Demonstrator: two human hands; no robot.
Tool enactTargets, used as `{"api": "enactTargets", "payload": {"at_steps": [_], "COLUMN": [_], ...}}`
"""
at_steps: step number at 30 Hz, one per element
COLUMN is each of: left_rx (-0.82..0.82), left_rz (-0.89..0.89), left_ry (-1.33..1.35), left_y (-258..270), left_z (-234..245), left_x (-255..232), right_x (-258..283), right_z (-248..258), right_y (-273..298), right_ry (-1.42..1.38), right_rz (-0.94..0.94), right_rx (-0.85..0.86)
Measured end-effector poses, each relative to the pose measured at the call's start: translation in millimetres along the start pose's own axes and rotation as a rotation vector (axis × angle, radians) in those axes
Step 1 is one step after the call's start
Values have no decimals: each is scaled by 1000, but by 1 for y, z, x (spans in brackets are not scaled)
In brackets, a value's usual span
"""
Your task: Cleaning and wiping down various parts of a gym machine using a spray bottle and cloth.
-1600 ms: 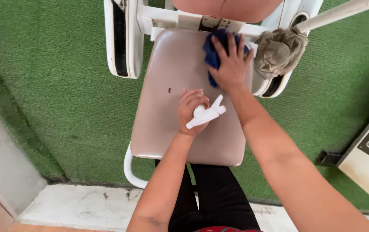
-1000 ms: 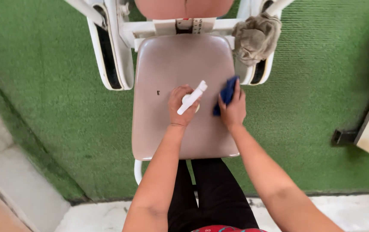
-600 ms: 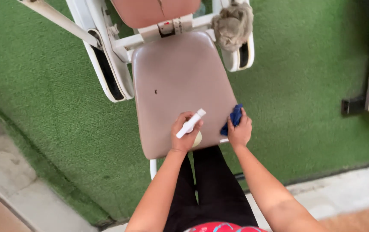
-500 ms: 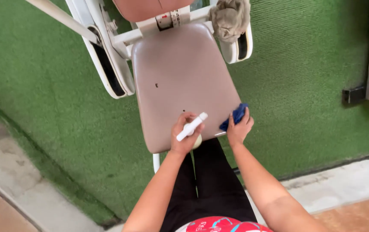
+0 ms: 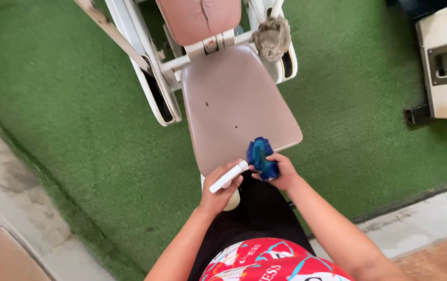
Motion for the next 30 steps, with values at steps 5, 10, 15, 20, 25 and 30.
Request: {"api": "enactTargets", "payload": {"at_steps": [5,10,15,20,25,30], "left_rx": [33,23,-74,-62,-55,-23], "left_rz": [-118,-28,-255,-66,-12,-110], "left_ry": [-1,-79,-66,-48,-21,-61], "left_y": [19,39,51,55,62,53], "left_z": [15,21,31,38,41,48], "left_x": [-63,-86,-117,-107,-88,-117], "right_x": [-5,7,22,13,6,13], "right_z": [-47,-118,-150,-137,-147,-178], "right_y": [49,114,137,133,128,139], "right_ry": [-86,-178,-20,-39,-53,-58], "right_rz": [-56,45,228,195,131,163], "right_rx": [218,403,443,431,440,447]}}
Point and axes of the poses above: each hand's wrist, its own y-axis away from the middle knuckle, its own z-axis out of the back of the hand, x = y × z, the point moved 9 cm from there along -y, towards the middle knuckle
